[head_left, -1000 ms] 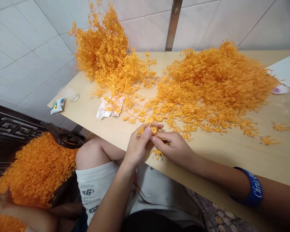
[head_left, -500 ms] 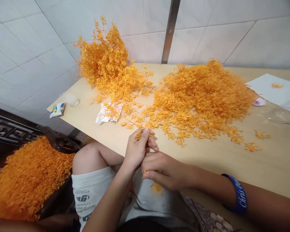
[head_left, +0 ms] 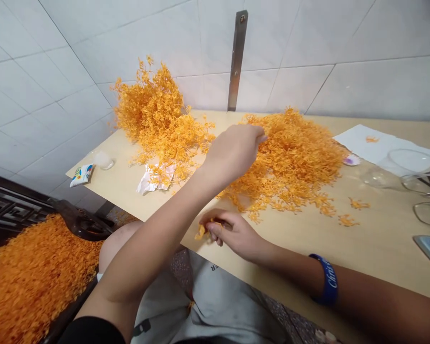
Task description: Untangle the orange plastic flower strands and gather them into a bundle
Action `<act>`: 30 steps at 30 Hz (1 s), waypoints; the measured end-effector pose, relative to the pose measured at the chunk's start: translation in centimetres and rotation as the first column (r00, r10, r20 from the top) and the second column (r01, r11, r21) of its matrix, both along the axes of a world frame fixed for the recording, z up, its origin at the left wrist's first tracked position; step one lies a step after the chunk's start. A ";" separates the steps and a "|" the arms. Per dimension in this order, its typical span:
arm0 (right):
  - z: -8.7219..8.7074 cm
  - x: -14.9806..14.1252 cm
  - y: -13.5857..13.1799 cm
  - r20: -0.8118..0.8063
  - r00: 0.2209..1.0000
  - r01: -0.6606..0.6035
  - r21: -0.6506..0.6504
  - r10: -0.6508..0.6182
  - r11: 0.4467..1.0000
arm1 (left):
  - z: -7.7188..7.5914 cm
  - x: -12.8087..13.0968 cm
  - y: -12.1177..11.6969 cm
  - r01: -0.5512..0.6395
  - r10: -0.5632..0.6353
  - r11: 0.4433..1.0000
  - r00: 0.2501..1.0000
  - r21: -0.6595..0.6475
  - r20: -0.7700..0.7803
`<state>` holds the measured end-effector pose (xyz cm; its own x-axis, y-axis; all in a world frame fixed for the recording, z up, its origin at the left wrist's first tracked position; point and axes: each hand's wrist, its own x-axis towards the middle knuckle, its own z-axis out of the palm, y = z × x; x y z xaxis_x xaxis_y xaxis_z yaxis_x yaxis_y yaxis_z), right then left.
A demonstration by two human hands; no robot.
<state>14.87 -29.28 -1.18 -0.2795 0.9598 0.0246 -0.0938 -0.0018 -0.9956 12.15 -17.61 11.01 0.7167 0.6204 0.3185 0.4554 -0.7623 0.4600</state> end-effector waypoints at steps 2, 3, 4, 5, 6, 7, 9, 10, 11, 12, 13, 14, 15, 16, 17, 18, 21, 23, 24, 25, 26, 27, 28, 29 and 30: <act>-0.2 0.1 0.3 -0.116 0.992 0.043 -0.127 -0.058 0.991 | -0.5 0.6 0.6 -0.038 0.038 0.999 0.998 0.000 0.057; -0.2 0.1 0.4 -0.156 0.984 0.064 -0.162 -0.090 0.985 | -0.8 0.6 0.9 -0.047 0.048 0.999 0.996 -0.017 0.077; -0.2 0.1 0.4 -0.188 0.975 0.086 -0.185 -0.121 0.979 | -1.0 0.4 1.1 -0.045 0.049 0.998 0.994 -0.040 0.097; -0.2 0.1 0.5 -0.215 0.965 0.107 -0.201 -0.151 0.974 | -1.3 0.0 1.3 -0.031 0.039 0.997 0.992 -0.066 0.123; -0.2 0.1 0.5 -0.234 0.956 0.125 -0.216 -0.176 0.968 | -1.5 -0.7 1.3 -0.002 0.017 0.995 0.988 -0.100 0.153; -0.1 0.1 0.5 -0.249 0.948 0.142 -0.230 -0.199 0.963 | -1.8 -1.7 1.0 0.034 -0.005 0.988 0.981 -0.148 0.193; -0.1 0.2 0.6 -0.271 0.933 0.167 -0.256 -0.237 0.952 | -2.7 -4.1 -0.2 0.112 -0.022 0.949 0.956 -0.295 0.293; -0.1 0.2 0.7 -0.276 0.929 0.173 -0.263 -0.245 0.949 | -3.3 -5.4 -1.1 0.135 0.015 0.911 0.934 -0.390 0.358; -0.2 0.2 0.7 -0.277 0.930 0.171 -0.262 -0.243 0.950 | -4.1 -6.7 -2.1 0.142 0.081 0.861 0.909 -0.488 0.409; -0.3 0.3 0.8 -0.277 0.933 0.162 -0.252 -0.232 0.954 | -5.1 -7.9 -3.2 0.158 0.131 0.806 0.892 -0.570 0.432; -0.4 0.3 0.9 -0.276 0.937 0.148 -0.238 -0.213 0.960 | -6.1 -8.9 -4.3 0.172 0.172 0.754 0.879 -0.633 0.444; -0.5 0.3 1.0 -0.272 0.944 0.130 -0.220 -0.189 0.967 | -7.1 -9.6 -5.2 0.177 0.211 0.704 0.873 -0.688 0.440; -0.6 0.3 1.1 -0.258 0.952 0.115 -0.201 -0.166 0.973 | -8.1 -10.2 -6.1 0.177 0.232 0.658 0.877 -0.732 0.421; -0.7 0.2 1.1 -0.233 0.961 0.106 -0.184 -0.148 0.977 | -8.9 -10.5 -6.8 0.175 0.254 0.621 0.878 -0.764 0.407; -0.7 0.1 1.1 -0.197 0.972 0.095 -0.170 -0.129 0.981 | -9.6 -10.6 -7.2 0.175 0.273 0.590 0.875 -0.788 0.398; -0.7 0.1 1.0 -0.155 0.982 0.079 -0.154 -0.103 0.985 | -10.1 -10.7 -7.6 0.173 0.297 0.575 0.867 -0.799 0.401; -0.5 -0.2 0.5 0.004 1.000 0.003 -0.076 -0.003 0.997 | -10.3 -10.7 -7.7 0.172 0.384 0.621 0.784 -0.765 0.487; -0.2 -0.2 0.2 0.109 0.993 -0.051 0.024 0.048 0.998 | -9.6 -11.2 -7.7 0.200 0.414 0.639 0.724 -0.743 0.551; 0.0 -0.2 0.1 0.149 0.987 -0.080 0.079 0.068 0.994 | -9.2 -11.5 -7.8 0.236 0.415 0.628 0.704 -0.741 0.576; 0.3 -0.1 0.1 0.171 0.981 -0.119 0.130 0.096 0.984 | -8.7 -11.9 -7.9 0.278 0.410 0.607 0.693 -0.745 0.593; 0.6 -0.1 0.1 0.173 0.976 -0.163 0.177 0.132 0.971 | -8.3 -12.3 -8.2 0.310 0.406 0.587 0.686 -0.748 0.603; 0.9 0.0 0.1 0.165 0.971 -0.206 0.215 0.173 0.955 | -8.0 -12.6 -8.5 0.328 0.406 0.577 0.679 -0.748 0.611; 1.3 0.0 0.2 0.154 0.965 -0.246 0.244 0.213 0.938 | -7.8 -12.9 -8.8 0.330 0.412 0.580 0.670 -0.745 0.617; 1.5 0.0 0.3 0.142 0.958 -0.279 0.263 0.249 0.924 | -7.6 -13.0 -9.2 0.318 0.421 0.593 0.660 -0.740 0.622; 1.8 0.1 0.4 0.130 0.953 -0.301 0.274 0.275 0.913 | -7.4 -13.1 -9.5 0.293 0.436 0.608 0.653 -0.738 0.619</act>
<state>14.94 -28.93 0.59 -0.5561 0.7924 0.2506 -0.0457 0.2719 -0.9612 -0.95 -27.15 3.60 0.4272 0.9013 0.0716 -0.2471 0.0402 0.9682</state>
